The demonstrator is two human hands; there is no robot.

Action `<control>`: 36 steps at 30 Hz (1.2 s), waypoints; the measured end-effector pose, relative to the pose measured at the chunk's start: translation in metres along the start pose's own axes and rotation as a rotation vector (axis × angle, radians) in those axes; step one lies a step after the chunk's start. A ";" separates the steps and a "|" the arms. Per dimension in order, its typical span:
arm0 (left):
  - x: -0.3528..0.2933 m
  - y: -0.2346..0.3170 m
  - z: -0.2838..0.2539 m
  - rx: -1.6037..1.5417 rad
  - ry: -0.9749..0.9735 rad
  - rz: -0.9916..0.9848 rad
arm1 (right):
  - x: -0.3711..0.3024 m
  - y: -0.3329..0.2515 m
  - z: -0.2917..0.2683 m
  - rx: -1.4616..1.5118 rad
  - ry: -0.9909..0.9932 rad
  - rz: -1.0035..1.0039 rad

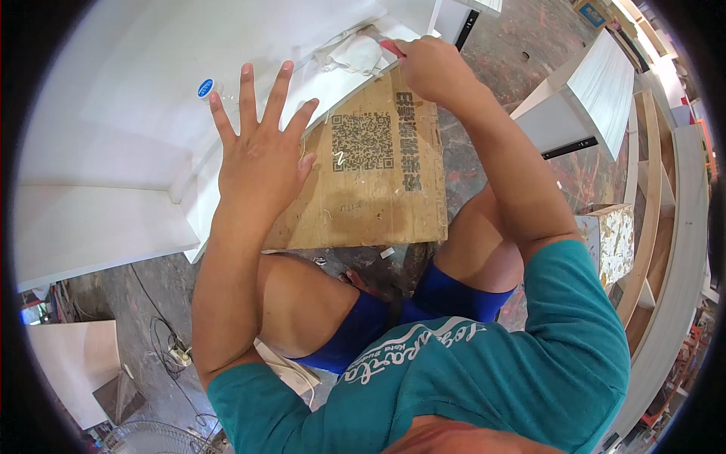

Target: The person sands the inner edges of a white drawer using a sanding block, wipes the surfaces with a cloth and liquid from a bottle, and trims excess material from the edges using a utility knife.

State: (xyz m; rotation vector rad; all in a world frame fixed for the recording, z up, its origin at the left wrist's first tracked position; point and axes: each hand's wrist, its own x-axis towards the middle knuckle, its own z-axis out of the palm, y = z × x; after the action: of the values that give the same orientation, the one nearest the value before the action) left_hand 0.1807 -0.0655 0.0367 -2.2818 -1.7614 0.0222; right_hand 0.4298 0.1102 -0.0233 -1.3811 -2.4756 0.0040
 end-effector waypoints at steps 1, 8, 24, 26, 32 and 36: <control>-0.001 0.000 0.000 -0.008 0.002 0.000 | 0.001 -0.005 0.000 0.002 0.000 0.001; -0.005 0.000 -0.001 -0.014 0.006 0.001 | 0.007 -0.032 -0.010 0.031 0.067 0.106; -0.008 -0.002 -0.008 -0.080 0.007 0.007 | 0.029 -0.034 -0.002 -0.005 0.096 0.153; -0.008 -0.001 -0.010 -0.070 0.016 0.008 | 0.032 -0.022 0.006 -0.006 0.138 0.146; -0.012 -0.002 -0.010 -0.091 0.084 0.015 | 0.024 -0.041 0.014 -0.034 0.081 0.087; -0.014 -0.004 -0.011 -0.091 0.055 0.011 | 0.029 -0.027 0.006 -0.073 0.062 0.129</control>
State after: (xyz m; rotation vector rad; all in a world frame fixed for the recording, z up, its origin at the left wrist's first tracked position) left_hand 0.1755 -0.0796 0.0458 -2.3321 -1.7562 -0.1199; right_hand 0.3916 0.1201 -0.0170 -1.5447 -2.3535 -0.1000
